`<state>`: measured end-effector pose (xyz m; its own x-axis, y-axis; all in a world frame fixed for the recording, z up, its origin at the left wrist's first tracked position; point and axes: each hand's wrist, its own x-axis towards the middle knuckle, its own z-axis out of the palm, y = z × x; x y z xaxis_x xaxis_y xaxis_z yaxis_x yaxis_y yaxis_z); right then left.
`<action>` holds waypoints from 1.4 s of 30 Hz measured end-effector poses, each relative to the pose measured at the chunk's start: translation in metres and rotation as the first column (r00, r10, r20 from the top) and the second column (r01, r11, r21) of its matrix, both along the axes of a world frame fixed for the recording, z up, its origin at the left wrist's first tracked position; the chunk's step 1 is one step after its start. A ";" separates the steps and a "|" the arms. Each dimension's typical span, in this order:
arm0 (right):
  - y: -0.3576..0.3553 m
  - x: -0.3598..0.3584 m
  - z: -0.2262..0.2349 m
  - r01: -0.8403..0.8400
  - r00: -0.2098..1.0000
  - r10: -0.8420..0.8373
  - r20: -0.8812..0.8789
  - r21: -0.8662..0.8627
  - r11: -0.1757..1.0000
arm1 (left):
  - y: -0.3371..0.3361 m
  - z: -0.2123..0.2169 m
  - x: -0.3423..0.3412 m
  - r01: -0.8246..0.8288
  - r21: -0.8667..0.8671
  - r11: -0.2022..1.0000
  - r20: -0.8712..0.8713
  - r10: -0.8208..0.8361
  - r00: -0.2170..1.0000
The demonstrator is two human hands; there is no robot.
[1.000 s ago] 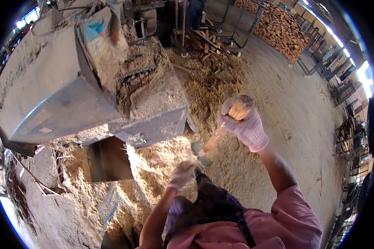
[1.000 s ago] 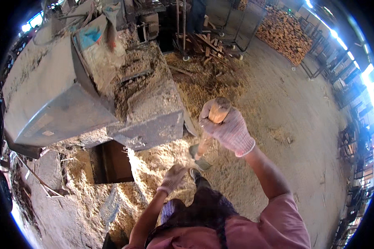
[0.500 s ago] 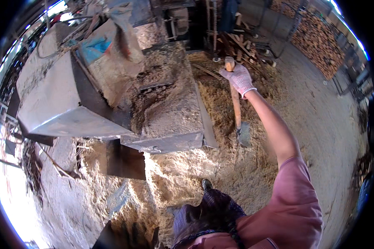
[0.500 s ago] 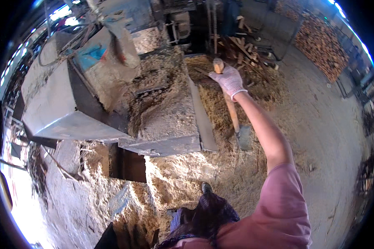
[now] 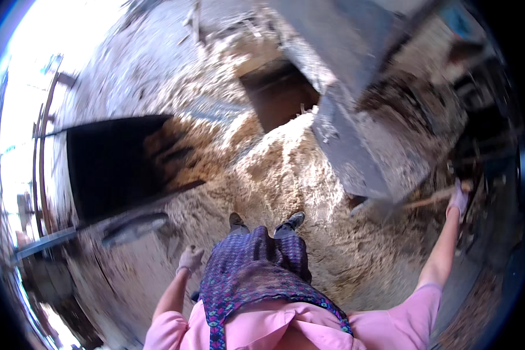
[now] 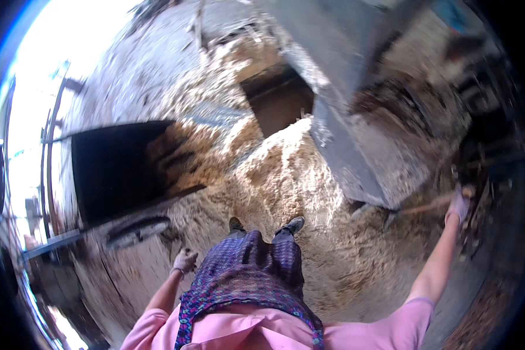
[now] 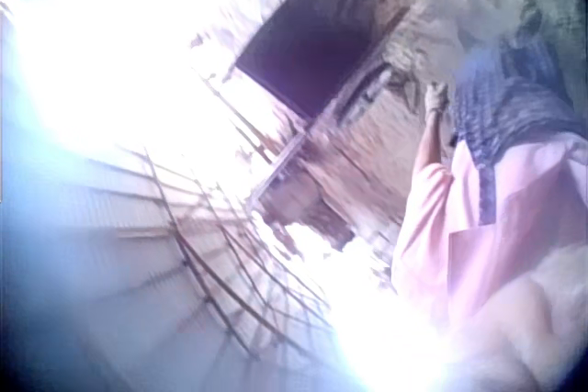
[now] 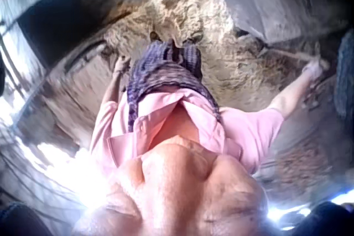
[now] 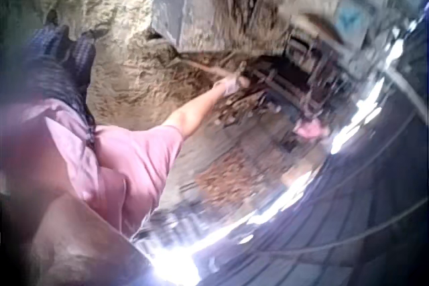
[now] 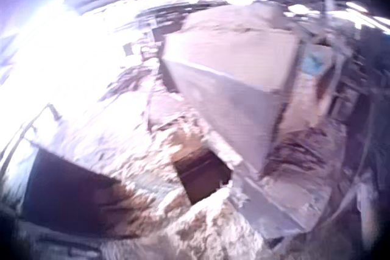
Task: The person uses a shovel to scoop sawdust from a large pile on the floor and loads it into a wheelbarrow. After filling the wheelbarrow, they push it to a machine and dump the sawdust into a hopper. The person then uses a pickaxe to break up compacted sawdust and shovel it into the wheelbarrow before returning to the pile.
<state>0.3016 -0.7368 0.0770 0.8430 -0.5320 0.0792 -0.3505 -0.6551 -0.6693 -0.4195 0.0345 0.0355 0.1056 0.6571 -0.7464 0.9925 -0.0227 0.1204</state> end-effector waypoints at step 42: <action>0.668 -0.459 -0.068 -0.673 -0.295 0.662 -0.688 0.642 0.367 | -0.239 0.054 -0.333 -0.973 -0.078 0.219 0.086 0.973 0.213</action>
